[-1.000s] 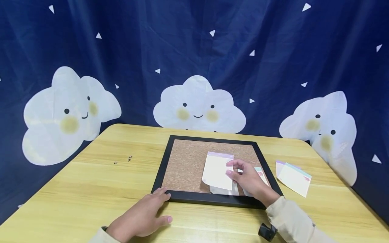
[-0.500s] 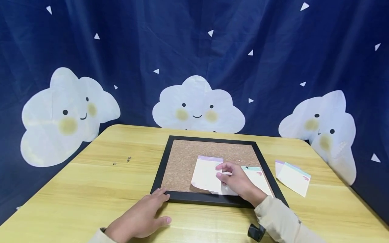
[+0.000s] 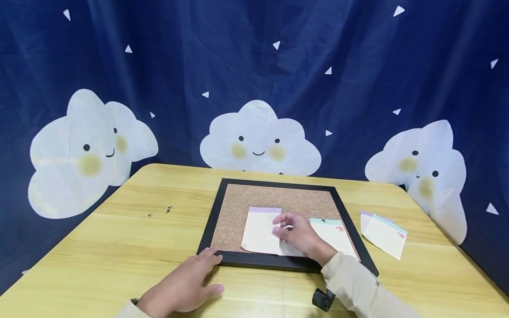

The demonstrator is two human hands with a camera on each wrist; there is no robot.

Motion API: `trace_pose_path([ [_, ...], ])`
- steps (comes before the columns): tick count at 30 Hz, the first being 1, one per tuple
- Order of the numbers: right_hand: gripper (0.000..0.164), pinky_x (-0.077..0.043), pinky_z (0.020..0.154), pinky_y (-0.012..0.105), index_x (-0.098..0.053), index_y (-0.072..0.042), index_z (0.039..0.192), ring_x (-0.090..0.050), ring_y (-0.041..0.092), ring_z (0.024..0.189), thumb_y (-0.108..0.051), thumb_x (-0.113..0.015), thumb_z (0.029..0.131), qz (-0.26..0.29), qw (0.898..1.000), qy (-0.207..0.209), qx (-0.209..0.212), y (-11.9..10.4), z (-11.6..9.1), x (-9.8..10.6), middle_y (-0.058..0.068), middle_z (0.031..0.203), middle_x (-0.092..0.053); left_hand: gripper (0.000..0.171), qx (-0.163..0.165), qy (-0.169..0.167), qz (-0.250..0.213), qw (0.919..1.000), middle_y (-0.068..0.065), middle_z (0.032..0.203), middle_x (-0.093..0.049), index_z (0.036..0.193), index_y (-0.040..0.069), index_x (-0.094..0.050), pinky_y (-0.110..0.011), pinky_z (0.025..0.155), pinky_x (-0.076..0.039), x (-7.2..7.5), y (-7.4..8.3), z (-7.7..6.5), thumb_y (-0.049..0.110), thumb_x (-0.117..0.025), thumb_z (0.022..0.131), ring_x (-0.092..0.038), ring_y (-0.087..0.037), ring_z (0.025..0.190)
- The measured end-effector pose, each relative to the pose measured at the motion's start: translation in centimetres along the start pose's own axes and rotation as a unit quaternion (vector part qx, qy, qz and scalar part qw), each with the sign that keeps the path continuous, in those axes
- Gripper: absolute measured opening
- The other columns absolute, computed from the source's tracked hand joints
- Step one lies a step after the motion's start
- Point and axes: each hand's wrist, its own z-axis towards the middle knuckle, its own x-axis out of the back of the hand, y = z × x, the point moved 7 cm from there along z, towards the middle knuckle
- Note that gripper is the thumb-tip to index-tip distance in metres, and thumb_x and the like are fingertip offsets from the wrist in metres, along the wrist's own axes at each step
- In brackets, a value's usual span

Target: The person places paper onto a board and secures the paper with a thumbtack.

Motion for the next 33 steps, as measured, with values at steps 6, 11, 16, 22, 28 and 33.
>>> trace_pose_path([
  [6,0.012,-0.043,0.062,0.025,-0.066,-0.005,0.099,-0.053,0.017,0.073,-0.004,-0.070,0.088,-0.054,0.998,-0.024,0.004,-0.1,0.2,-0.7,0.004,0.081,-0.060,0.065,-0.004,-0.001,-0.001,1.0000,-0.022,0.148,-0.039,0.133,-0.005,-0.053,-0.061,0.108,-0.027,0.0,0.0,0.0,0.032,-0.075,0.084,-0.030,-0.041,0.138],
  [11,0.010,-0.046,0.064,0.026,-0.068,-0.004,0.098,-0.053,0.016,0.071,-0.005,-0.070,0.088,-0.090,0.994,-0.033,0.044,-0.4,0.3,-1.2,0.002,0.079,-0.060,0.065,-0.005,0.003,0.002,1.0000,-0.022,0.148,-0.038,0.133,-0.005,-0.053,-0.061,0.108,-0.027,0.0,-0.1,0.0,0.032,-0.075,0.084,-0.030,-0.042,0.138],
  [16,0.014,-0.047,0.065,0.027,-0.069,-0.006,0.097,-0.054,0.015,0.071,-0.008,-0.076,0.084,-0.110,0.992,-0.036,0.051,-0.7,0.5,-1.4,0.000,0.078,-0.059,0.065,-0.006,0.006,0.001,1.0000,-0.023,0.148,-0.039,0.133,-0.005,-0.053,-0.061,0.108,-0.027,0.0,-0.1,-0.1,0.031,-0.076,0.084,-0.030,-0.042,0.138],
  [22,0.024,-0.045,0.062,0.025,-0.069,-0.006,0.098,-0.052,0.015,0.070,-0.012,-0.082,0.079,-0.117,0.990,-0.053,0.060,-1.0,0.6,-1.7,0.001,0.078,-0.057,0.064,-0.001,0.005,0.000,1.0000,-0.023,0.147,-0.040,0.132,-0.005,-0.054,-0.060,0.108,-0.027,0.1,-0.2,-0.1,0.030,-0.076,0.084,-0.031,-0.042,0.138],
  [28,0.027,-0.043,0.061,0.024,-0.069,-0.006,0.098,-0.051,0.014,0.068,-0.011,-0.084,0.076,-0.132,0.986,-0.062,0.084,-1.0,0.9,-2.2,0.001,0.077,-0.056,0.064,0.003,0.002,-0.001,1.0000,-0.023,0.147,-0.040,0.133,-0.005,-0.054,-0.060,0.108,-0.027,0.0,-0.1,0.0,0.030,-0.076,0.084,-0.031,-0.042,0.138],
  [33,0.028,-0.042,0.060,0.024,-0.068,-0.006,0.100,-0.050,0.013,0.067,-0.012,-0.084,0.076,-0.163,0.979,-0.066,0.107,-1.4,0.9,-2.5,0.000,0.076,-0.054,0.064,-0.008,0.008,0.001,0.9999,-0.025,0.147,-0.039,0.132,-0.005,-0.054,-0.060,0.108,-0.027,0.0,0.0,0.1,0.029,-0.076,0.083,-0.031,-0.043,0.138],
])
